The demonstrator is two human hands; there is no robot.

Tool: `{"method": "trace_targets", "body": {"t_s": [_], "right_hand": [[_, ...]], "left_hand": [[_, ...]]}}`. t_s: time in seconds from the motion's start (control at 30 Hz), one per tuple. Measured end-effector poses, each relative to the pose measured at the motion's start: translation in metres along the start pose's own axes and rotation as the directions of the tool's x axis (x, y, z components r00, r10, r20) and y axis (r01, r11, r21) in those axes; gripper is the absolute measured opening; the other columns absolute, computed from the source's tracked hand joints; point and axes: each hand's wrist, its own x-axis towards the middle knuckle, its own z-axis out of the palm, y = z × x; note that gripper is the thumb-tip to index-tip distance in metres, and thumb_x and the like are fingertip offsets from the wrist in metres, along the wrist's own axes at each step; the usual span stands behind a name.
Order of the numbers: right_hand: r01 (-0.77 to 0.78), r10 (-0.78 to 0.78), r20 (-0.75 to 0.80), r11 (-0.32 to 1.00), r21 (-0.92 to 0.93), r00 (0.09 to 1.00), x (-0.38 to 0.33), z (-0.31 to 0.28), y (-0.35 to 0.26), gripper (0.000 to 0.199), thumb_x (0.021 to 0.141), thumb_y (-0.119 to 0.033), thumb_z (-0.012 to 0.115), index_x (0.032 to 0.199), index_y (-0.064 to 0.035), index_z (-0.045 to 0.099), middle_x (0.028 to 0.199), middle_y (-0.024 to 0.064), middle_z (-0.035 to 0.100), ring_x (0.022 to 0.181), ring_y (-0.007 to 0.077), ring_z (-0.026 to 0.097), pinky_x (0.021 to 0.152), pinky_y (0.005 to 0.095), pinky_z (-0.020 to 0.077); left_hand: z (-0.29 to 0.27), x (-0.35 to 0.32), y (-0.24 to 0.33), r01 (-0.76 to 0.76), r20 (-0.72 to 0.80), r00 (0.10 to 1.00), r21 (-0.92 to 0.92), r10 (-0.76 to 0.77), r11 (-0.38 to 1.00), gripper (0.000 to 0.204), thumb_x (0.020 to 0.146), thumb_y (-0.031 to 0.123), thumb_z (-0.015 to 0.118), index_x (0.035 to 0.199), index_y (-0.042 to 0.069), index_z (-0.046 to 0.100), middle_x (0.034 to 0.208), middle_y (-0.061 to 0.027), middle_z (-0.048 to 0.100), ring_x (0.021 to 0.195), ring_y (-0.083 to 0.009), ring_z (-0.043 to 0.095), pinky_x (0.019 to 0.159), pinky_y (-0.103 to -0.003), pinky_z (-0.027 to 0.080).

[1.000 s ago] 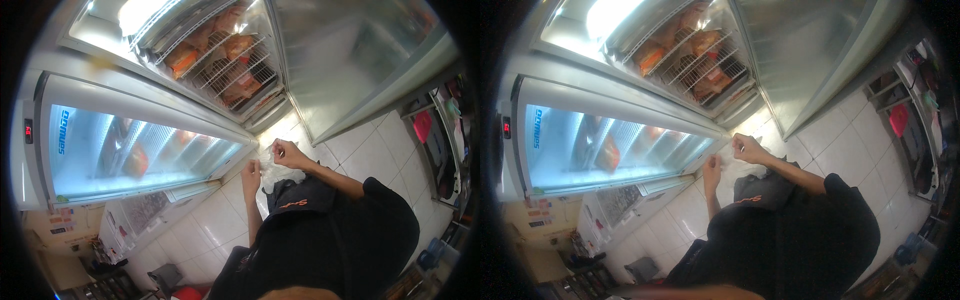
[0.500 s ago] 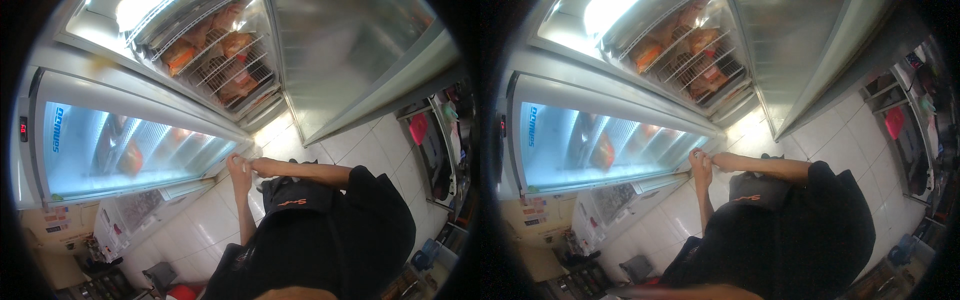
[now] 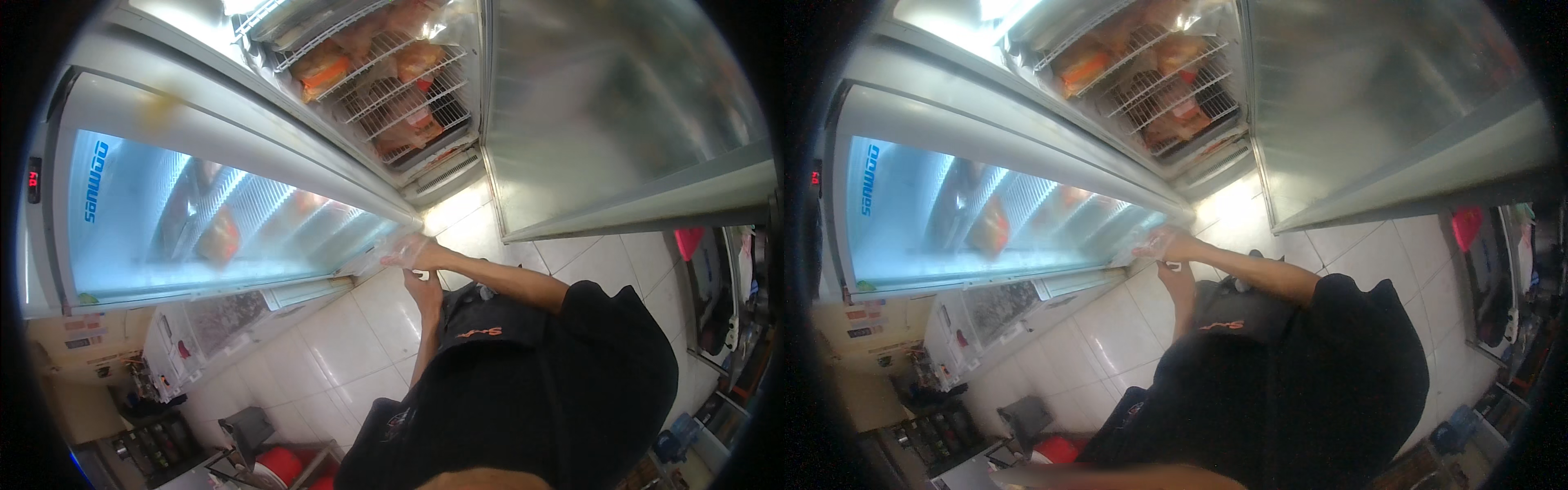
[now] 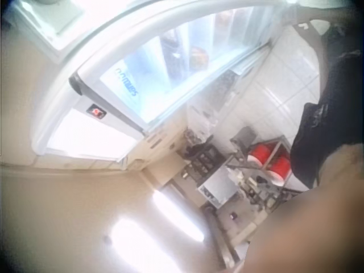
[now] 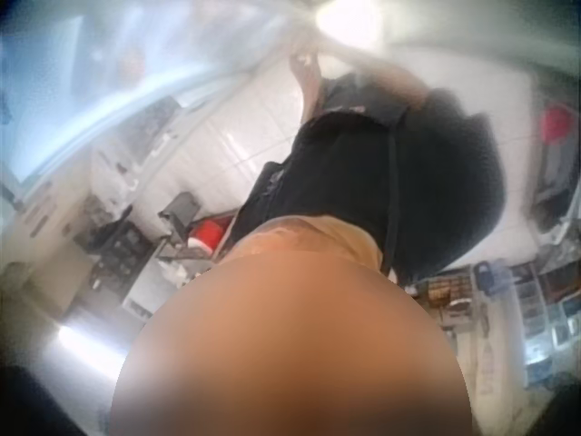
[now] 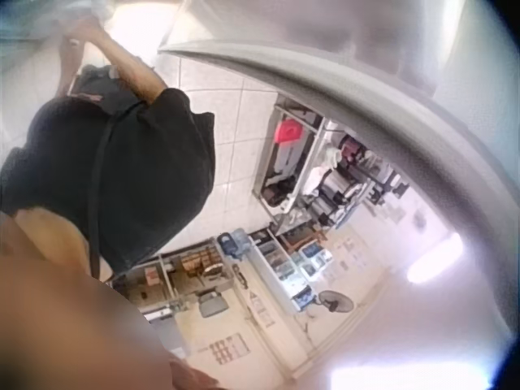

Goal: The person stirs a large pot of sauce, then retrieves raw chicken pieces from a refrigerator. They place the chicken into a tray of breading and coat each piece by hand, moving the coated pieces to a separate tray.

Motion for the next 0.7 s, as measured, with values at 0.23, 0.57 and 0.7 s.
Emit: {"method": "trace_targets", "body": {"t_s": [0.23, 0.57, 0.7], "right_hand": [[0.147, -0.052, -0.195, 0.843, 0.517, 0.98, 0.067, 0.014, 0.001, 0.042, 0.088, -0.036, 0.066, 0.115, -0.0041, 0.061, 0.106, 0.0068, 0.066, 0.096, 0.0167, 0.059, 0.088, 0.032, 0.0463], [-0.073, 0.205, -0.229, 0.875, 0.478, 0.952, 0.118, -0.031, 0.063, 0.081, 0.091, -0.061, 0.044, 0.152, -0.0173, 0.013, 0.153, 0.0141, 0.026, 0.138, 0.0324, 0.03, 0.108, 0.0451, 0.0341], [0.259, 0.323, -0.517, 0.589, 0.766, 0.793, 0.116, -0.101, 0.098, 0.052, 0.096, -0.048, 0.049, 0.13, -0.0094, 0.048, 0.137, 0.0159, 0.049, 0.124, 0.0264, 0.05, 0.101, 0.0429, 0.0427]], "left_hand": [[-0.026, 0.087, -0.004, -0.091, 0.154, 0.984, -0.01, 0.092, 0.996, 0.024, 0.087, 0.018, 0.057, 0.097, -0.004, 0.064, 0.088, -0.0242, 0.066, 0.072, -0.0352, 0.063, 0.067, -0.042, 0.046], [-0.048, 0.13, 0.002, -0.41, 0.707, 0.686, 0.175, 0.176, 0.895, 0.019, 0.081, 0.02, 0.058, 0.077, 0.001, 0.059, 0.073, -0.0199, 0.06, 0.074, -0.0366, 0.059, 0.066, -0.046, 0.044], [-0.033, 0.158, -0.014, -0.486, 0.881, 0.443, 0.083, 0.163, 0.87, 0.018, 0.084, 0.02, 0.058, 0.081, 0.003, 0.059, 0.078, -0.0153, 0.06, 0.077, -0.0322, 0.058, 0.068, -0.041, 0.045]]}}
